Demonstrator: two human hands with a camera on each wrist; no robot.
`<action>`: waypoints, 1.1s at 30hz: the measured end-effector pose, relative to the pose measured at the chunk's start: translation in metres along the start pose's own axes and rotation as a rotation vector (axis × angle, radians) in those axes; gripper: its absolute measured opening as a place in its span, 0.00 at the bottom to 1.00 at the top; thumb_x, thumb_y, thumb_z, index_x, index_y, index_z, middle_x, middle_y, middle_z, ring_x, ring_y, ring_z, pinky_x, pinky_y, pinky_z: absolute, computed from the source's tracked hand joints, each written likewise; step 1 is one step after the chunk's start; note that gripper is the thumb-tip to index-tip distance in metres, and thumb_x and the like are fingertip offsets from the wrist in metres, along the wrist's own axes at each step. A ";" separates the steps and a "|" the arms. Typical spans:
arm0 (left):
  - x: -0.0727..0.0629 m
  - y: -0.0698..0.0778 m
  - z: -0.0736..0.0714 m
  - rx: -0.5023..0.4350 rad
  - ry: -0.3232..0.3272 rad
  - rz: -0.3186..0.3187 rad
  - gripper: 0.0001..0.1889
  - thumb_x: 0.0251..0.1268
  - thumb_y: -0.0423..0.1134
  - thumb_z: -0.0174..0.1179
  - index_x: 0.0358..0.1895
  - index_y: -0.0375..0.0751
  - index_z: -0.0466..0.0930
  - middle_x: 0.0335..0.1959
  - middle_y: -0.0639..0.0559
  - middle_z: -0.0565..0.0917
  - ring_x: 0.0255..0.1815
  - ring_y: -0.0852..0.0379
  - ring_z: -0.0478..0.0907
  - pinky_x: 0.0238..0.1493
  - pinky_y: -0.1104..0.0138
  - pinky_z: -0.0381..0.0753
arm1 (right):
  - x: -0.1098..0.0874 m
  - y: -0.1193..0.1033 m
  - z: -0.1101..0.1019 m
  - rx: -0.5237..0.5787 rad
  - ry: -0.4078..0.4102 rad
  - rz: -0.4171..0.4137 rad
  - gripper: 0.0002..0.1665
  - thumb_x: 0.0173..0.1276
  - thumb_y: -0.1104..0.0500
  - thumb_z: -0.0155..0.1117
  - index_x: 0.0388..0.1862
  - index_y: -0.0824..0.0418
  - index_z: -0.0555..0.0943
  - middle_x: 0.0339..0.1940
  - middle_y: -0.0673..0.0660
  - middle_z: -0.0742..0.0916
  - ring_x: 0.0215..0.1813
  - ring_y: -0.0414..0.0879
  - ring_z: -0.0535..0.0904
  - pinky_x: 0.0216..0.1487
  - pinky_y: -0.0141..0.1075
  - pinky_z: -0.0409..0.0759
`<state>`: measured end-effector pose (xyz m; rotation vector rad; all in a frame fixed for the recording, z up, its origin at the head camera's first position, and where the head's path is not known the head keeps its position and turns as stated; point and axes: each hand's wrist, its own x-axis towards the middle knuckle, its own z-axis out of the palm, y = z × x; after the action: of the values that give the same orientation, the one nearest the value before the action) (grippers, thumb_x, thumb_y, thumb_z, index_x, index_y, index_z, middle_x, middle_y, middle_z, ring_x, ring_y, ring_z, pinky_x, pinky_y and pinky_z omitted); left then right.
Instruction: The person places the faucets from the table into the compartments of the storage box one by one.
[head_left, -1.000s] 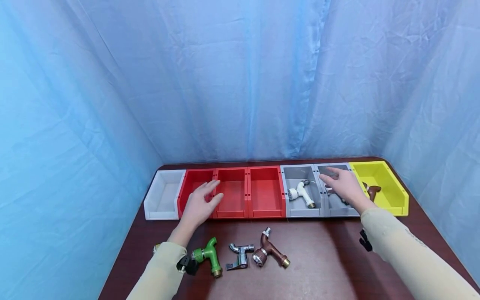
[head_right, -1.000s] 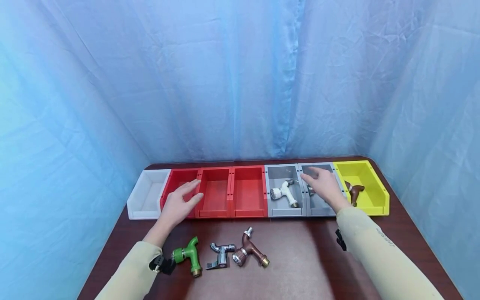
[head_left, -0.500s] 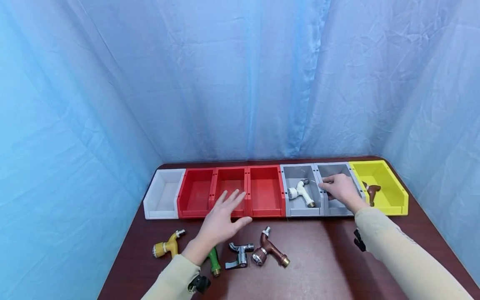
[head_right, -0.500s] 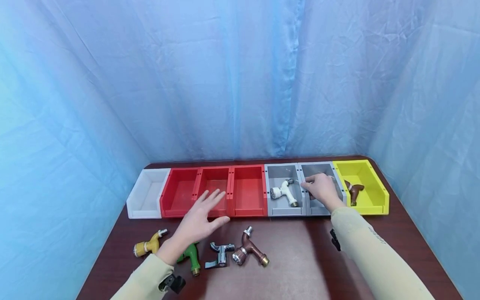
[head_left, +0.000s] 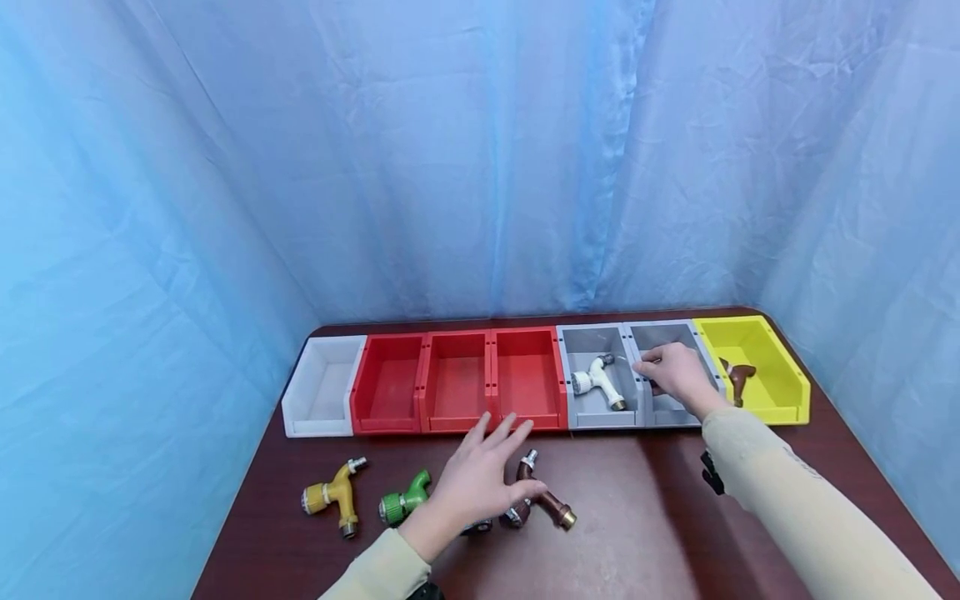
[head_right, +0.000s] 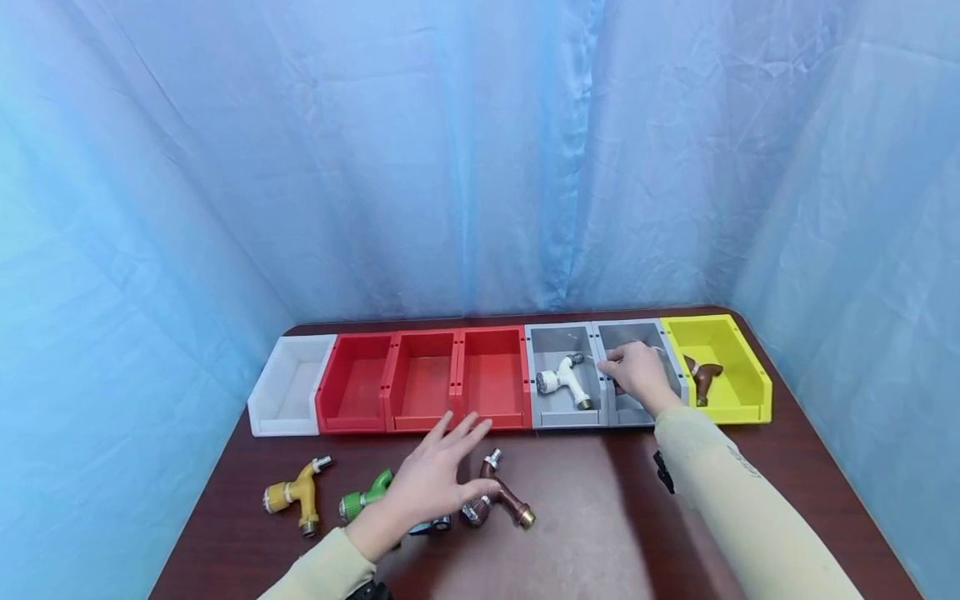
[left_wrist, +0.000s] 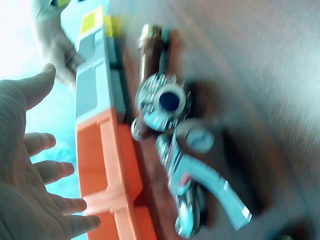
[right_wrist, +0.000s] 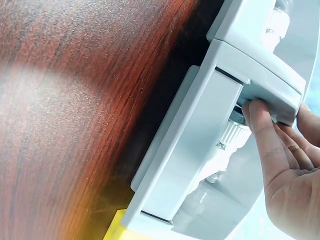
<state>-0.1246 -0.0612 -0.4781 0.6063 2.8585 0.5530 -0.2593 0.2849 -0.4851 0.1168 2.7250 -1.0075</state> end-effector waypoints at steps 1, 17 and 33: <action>0.000 0.003 0.003 0.003 -0.006 0.011 0.46 0.59 0.72 0.63 0.80 0.63 0.61 0.80 0.53 0.63 0.82 0.36 0.52 0.75 0.41 0.64 | 0.000 0.000 0.000 -0.009 0.002 -0.001 0.29 0.78 0.52 0.61 0.65 0.75 0.77 0.61 0.75 0.82 0.38 0.47 0.87 0.42 0.44 0.88; -0.009 0.029 0.051 0.096 -0.136 0.010 0.46 0.58 0.79 0.56 0.79 0.67 0.61 0.79 0.49 0.65 0.80 0.35 0.55 0.77 0.38 0.56 | -0.004 -0.004 -0.001 -0.043 0.014 0.005 0.29 0.78 0.53 0.61 0.64 0.75 0.77 0.58 0.74 0.83 0.40 0.51 0.87 0.42 0.45 0.86; -0.011 0.034 0.078 0.307 -0.076 0.164 0.43 0.62 0.79 0.49 0.77 0.64 0.65 0.79 0.52 0.65 0.79 0.34 0.57 0.75 0.41 0.61 | -0.003 -0.002 0.000 -0.076 0.028 -0.005 0.29 0.77 0.52 0.61 0.64 0.75 0.78 0.60 0.75 0.82 0.48 0.57 0.83 0.45 0.48 0.85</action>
<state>-0.0839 -0.0119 -0.5351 0.8943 2.8578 0.1052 -0.2569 0.2831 -0.4831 0.1123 2.7862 -0.9096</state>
